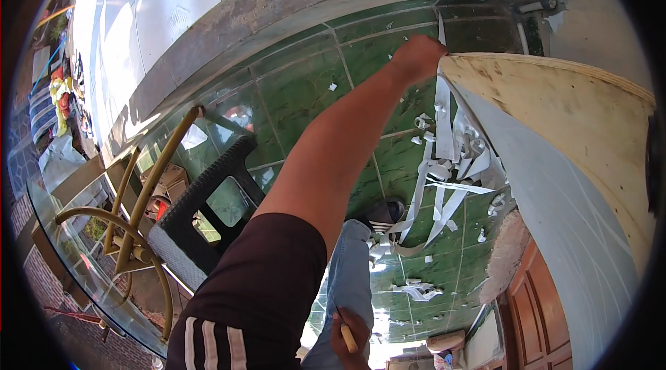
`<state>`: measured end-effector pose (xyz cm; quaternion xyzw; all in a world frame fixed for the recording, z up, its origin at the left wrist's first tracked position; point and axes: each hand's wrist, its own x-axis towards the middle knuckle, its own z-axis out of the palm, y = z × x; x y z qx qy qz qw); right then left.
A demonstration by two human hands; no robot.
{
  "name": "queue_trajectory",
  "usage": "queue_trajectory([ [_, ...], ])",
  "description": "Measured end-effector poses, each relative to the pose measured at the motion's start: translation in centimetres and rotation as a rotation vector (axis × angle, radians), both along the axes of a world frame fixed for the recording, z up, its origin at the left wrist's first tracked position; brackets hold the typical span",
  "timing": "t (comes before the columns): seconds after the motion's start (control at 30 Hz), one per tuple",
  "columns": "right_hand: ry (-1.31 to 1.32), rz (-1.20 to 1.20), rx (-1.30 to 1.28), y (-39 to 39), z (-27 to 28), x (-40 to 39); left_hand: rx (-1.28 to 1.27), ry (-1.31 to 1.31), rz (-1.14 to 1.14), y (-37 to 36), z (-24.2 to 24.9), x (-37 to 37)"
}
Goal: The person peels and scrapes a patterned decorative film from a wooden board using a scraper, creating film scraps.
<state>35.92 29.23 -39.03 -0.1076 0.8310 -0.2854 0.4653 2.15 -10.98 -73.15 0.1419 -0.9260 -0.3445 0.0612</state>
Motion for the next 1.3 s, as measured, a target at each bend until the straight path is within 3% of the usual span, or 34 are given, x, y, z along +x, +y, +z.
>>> queue_trajectory([
  [0.13, -0.007, 0.000, 0.024, -0.4, 0.1, -0.1, -0.025, 0.026, -0.009, -0.1, -0.9, -0.6],
  [0.23, 0.002, -0.015, 0.015, -0.5, -0.1, 0.0, 0.114, 0.025, 0.184, 0.8, -1.2, -1.0],
  [0.33, 0.006, -0.016, 0.022, -0.6, -0.1, 0.2, 0.229, -0.074, 0.425, 2.0, -1.9, -1.2],
  [0.63, -0.036, -0.020, 0.055, -1.0, 0.0, -0.2, 0.201, -0.460, 0.598, 2.0, -6.7, 1.4],
  [0.8, -0.027, 0.010, 0.075, -1.1, -0.1, -0.7, 0.238, -0.592, 0.735, 1.8, -7.8, 4.6],
  [0.9, -0.022, -0.027, 0.025, -0.5, -0.3, -0.4, 0.220, -0.727, 0.910, 0.9, -9.6, 11.7],
  [0.97, -0.012, -0.043, 0.027, -0.1, -0.3, -0.2, 0.162, -0.826, 0.838, 0.6, -8.2, 15.5],
  [1.07, -0.027, -0.061, 0.015, -0.1, -0.4, -0.4, 0.110, -0.837, 0.499, 0.8, -10.2, 18.1],
  [1.2, -0.056, 0.012, 0.038, -0.4, -0.1, -0.8, -0.013, -0.173, 0.331, 2.5, -5.5, 10.8],
  [1.27, -0.034, -0.027, 0.023, 0.1, -0.3, -0.4, 0.032, -0.057, 0.196, 3.0, -3.2, 6.8],
  [1.3, -0.022, -0.048, 0.016, 0.1, -0.2, -0.3, 0.005, -0.118, 0.163, 3.6, -3.6, 5.5],
])
